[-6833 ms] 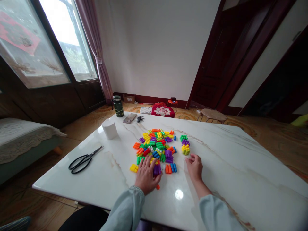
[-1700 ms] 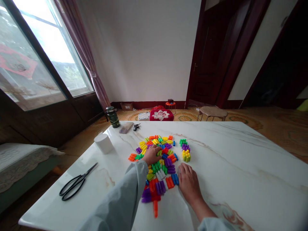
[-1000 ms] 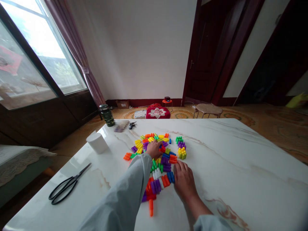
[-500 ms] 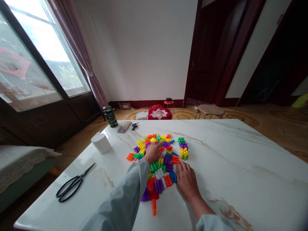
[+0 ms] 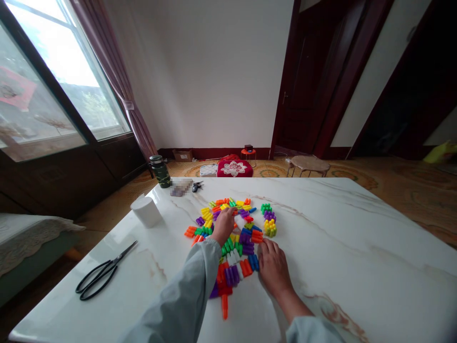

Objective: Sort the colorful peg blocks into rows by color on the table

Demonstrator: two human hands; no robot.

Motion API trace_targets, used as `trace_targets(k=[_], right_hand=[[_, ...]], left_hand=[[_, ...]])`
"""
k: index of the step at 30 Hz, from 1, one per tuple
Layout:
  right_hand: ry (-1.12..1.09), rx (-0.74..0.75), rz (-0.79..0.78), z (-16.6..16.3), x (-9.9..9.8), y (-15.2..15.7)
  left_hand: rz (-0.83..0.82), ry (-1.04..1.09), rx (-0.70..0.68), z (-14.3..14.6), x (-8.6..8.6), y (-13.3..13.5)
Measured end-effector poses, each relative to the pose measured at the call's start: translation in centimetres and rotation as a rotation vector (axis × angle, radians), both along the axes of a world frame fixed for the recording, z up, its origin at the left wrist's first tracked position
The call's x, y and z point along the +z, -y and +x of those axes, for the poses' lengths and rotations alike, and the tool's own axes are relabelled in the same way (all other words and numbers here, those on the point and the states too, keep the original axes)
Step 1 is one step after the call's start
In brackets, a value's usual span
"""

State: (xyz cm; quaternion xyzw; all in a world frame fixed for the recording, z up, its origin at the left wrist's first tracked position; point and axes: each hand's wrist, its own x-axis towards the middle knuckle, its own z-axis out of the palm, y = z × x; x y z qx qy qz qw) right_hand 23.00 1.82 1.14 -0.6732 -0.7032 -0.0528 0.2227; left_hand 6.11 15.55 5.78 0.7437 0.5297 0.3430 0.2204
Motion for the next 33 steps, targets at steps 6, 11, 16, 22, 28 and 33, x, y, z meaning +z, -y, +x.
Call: trace_targets(k=[6, 11, 16, 22, 28, 33], right_hand=[[-0.008, 0.001, 0.032, 0.0, -0.5, -0.1], [-0.219, 0.081, 0.071, 0.6, -0.5, -0.3], [-0.909, -0.003, 0.188, -1.0, 2.1, 2.8], [-1.279, 0.074, -0.159, -5.2, 4.3, 9.4], [-1.247, 0.013, -0.222, -5.2, 2.6, 11.3], [-1.189, 0.005, -0.24, -5.1, 1.4, 11.9]], left_hand=[[-0.266, 0.936, 0.05, -0.2, 0.4, 7.3], [-0.497, 1.39, 0.073, 0.3, 0.4, 15.0], [-0.51, 1.369, 0.144, 0.1, -0.9, 19.6], [-0.507, 1.248, 0.176, -0.1, -2.3, 22.5], [-0.605, 1.106, 0.179, -0.4, -2.3, 24.0], [-0.601, 1.103, 0.183, -0.1, -3.8, 24.9]])
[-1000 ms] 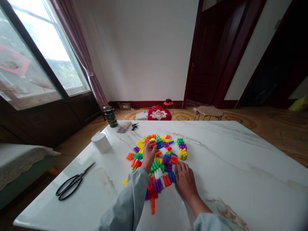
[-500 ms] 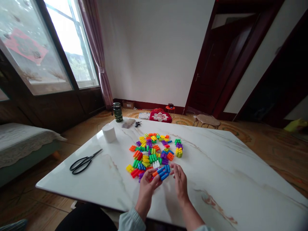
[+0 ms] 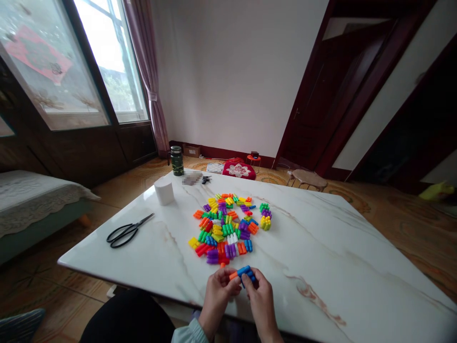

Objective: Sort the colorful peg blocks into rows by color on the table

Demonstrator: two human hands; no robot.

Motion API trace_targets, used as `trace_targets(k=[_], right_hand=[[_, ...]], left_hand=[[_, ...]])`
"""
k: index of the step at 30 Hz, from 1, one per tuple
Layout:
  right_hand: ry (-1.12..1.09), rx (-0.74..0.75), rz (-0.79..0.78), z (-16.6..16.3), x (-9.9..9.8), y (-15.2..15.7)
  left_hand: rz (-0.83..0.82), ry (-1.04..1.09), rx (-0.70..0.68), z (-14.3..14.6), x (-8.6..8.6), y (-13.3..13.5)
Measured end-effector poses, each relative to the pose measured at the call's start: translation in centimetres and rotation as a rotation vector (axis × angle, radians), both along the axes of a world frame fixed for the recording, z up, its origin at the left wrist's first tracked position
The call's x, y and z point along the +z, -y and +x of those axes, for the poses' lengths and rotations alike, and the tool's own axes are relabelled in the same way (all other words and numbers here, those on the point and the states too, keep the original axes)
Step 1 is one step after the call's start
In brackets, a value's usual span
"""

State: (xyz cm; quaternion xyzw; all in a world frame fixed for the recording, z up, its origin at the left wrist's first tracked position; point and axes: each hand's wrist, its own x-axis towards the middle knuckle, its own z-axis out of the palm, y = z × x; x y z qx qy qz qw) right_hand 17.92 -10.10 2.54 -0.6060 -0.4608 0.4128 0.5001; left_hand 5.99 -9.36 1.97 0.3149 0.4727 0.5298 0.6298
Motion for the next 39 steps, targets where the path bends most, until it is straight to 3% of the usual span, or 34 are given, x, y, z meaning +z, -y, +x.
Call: trace_targets(k=[3, 6, 9, 12, 16, 19, 25, 29, 33, 39], right_hand=[[0.011, -0.047, 0.025, 0.3, 0.1, -0.5], [0.077, -0.208, 0.103, 2.3, 0.8, -2.7], [0.249, -0.395, 0.21, 5.9, 0.8, -5.9], [0.481, -0.29, 0.28, 9.3, -0.9, -8.0], [0.547, -0.265, 0.247, 11.2, -4.4, -8.1], [0.556, -0.3, 0.195, 11.1, -5.5, -7.7], [0.695, -0.247, 0.251, 11.3, -4.4, -9.1], [0.754, -0.269, 0.092, 12.4, -3.0, -11.9], [0.803, -0.391, -0.063, 13.8, -1.7, -14.8], [0.855, -0.421, -0.084, 14.2, -1.3, -17.6]], left_hand=[[0.044, -0.032, 0.013, 0.3, -0.4, -0.7], [0.153, -0.153, 0.013, -0.2, 1.0, -3.9], [0.363, -0.557, -0.002, -1.9, 3.0, -8.3], [0.617, -0.993, -0.047, -3.8, 3.4, -10.9], [0.781, -1.301, -0.024, -5.3, 1.1, -9.9], [0.809, -1.415, -0.037, -5.7, -0.5, -8.1], [0.798, -1.539, -0.072, -5.3, -1.1, -7.8], [0.821, -1.555, -0.038, -5.1, -1.3, -8.1], [0.831, -1.585, -0.039, -5.2, -1.5, -8.1], [0.826, -1.624, -0.046, -5.2, -1.9, -8.2]])
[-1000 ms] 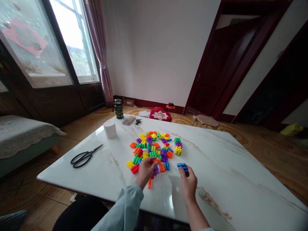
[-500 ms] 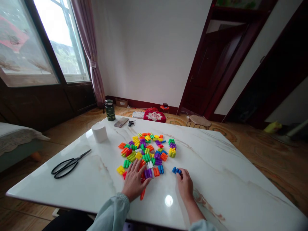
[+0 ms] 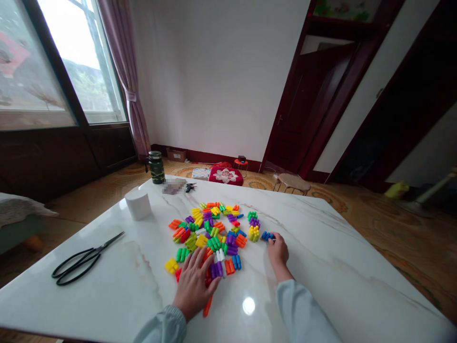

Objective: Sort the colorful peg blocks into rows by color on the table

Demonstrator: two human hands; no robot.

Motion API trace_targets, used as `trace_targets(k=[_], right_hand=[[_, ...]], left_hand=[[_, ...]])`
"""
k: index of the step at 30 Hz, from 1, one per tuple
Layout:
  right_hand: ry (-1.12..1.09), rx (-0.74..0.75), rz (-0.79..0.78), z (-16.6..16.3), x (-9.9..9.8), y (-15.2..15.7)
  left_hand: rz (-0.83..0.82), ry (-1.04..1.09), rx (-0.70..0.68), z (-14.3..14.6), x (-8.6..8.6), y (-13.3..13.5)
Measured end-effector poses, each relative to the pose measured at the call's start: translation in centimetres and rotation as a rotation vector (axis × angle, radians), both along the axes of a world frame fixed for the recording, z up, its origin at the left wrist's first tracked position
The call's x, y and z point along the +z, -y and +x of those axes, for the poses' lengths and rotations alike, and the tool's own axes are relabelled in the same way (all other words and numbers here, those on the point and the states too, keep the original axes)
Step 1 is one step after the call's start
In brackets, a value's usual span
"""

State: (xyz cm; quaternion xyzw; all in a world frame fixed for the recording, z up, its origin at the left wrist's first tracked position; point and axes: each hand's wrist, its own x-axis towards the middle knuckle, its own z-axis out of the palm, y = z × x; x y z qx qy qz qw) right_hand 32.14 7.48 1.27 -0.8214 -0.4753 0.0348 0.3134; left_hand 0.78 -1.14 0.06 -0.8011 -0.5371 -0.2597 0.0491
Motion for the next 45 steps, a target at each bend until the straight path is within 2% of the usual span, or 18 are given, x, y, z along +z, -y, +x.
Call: trace_targets(k=[4, 11, 14, 28, 32, 36, 39, 42, 45], right_hand=[[0.003, 0.014, 0.025, -0.4, -0.8, -0.1], [-0.001, 0.154, 0.212, -1.4, -2.7, 0.9], [-0.02, 0.174, 0.244, -2.2, -3.1, 1.0], [-0.055, 0.141, 0.224, -2.7, -3.0, 0.5], [-0.109, 0.148, 0.27, -2.7, -2.8, 0.9], [-0.133, 0.14, 0.423, -3.7, -2.2, 2.5], [-0.148, 0.269, 0.481, -5.8, -1.6, 4.2], [-0.166, 0.454, 0.377, -8.4, -1.0, 5.4], [-0.139, 0.472, 0.279, -10.2, -0.4, 5.7]], left_hand=[[-0.006, -0.002, -0.004, 0.0, 0.1, 0.0], [-0.022, 0.048, -0.018, 0.0, 0.4, 0.1], [-0.016, 0.067, -0.023, 0.0, 0.4, 0.1], [-0.043, 0.057, -0.016, 0.1, 0.7, 0.1], [-0.062, 0.058, -0.014, 0.2, 1.1, 0.3], [-0.066, 0.076, -0.014, 0.4, 1.5, 0.4], [-0.069, 0.09, -0.013, 0.4, 1.7, 0.5], [-0.082, 0.102, -0.009, 0.5, 1.8, 0.6], [-0.089, 0.107, -0.007, 0.5, 1.9, 0.6]])
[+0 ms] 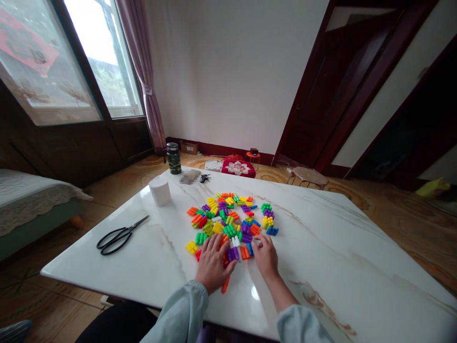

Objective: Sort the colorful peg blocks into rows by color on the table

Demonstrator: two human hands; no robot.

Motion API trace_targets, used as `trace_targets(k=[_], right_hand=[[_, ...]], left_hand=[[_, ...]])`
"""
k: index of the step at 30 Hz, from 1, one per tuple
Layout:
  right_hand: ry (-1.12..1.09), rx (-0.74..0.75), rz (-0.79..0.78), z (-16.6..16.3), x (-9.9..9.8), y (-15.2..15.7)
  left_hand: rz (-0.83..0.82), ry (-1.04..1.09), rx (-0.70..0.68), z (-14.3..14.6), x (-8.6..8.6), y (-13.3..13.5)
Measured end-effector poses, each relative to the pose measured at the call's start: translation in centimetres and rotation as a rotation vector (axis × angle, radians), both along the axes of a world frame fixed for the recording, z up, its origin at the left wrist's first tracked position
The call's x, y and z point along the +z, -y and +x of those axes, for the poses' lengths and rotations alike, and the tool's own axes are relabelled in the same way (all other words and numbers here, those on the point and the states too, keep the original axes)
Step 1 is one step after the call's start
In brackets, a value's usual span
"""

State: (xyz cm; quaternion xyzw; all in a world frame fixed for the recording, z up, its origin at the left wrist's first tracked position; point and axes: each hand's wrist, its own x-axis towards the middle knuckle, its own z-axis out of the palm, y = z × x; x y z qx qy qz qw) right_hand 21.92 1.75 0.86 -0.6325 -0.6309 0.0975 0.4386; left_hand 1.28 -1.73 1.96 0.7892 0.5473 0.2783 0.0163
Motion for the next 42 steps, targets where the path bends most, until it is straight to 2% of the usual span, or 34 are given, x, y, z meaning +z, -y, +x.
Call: trace_targets(k=[7, 10, 15, 18, 21, 26, 29, 34, 37, 39, 42], right_hand=[[0.171, 0.08, 0.028, -1.4, 2.7, -2.4], [0.206, 0.114, -0.015, -2.4, 3.6, -1.9], [0.224, 0.142, -0.171, -5.0, 3.1, 2.0], [0.218, 0.097, -0.198, -6.3, 2.6, 3.5], [0.249, 0.052, -0.206, -7.2, 2.4, 3.6], [0.254, 0.102, -0.267, -7.6, 2.9, 2.5], [0.117, 0.107, -0.251, -7.1, 3.2, 1.4], [-0.277, 0.115, -0.127, -4.2, 3.7, -0.3], [-0.186, -0.018, -0.062, -1.3, 3.5, -0.3], [-0.046, -0.061, -0.128, 0.3, 3.1, 0.2], [0.088, -0.027, -0.283, 1.3, 2.3, 1.1]], left_hand=[[0.013, 0.001, 0.004, 0.0, 0.1, 0.1], [0.002, 0.01, 0.0, 0.1, 0.2, 0.1], [-0.061, 0.017, 0.011, 0.2, 0.5, 0.1], [-0.069, 0.011, 0.009, 0.2, 0.6, 0.1], [-0.067, -0.005, 0.004, 0.2, 0.6, 0.1], [-0.056, -0.022, -0.006, 0.0, 0.0, -0.1], [-0.019, -0.027, -0.011, -0.1, -0.5, -0.2], [-0.005, -0.05, 0.001, -0.1, -0.5, -0.2], [-0.006, -0.046, 0.01, 0.0, -0.1, -0.1], [-0.009, -0.037, 0.014, 0.1, 0.1, 0.0], [-0.012, -0.033, 0.02, 0.1, 0.2, 0.1]])
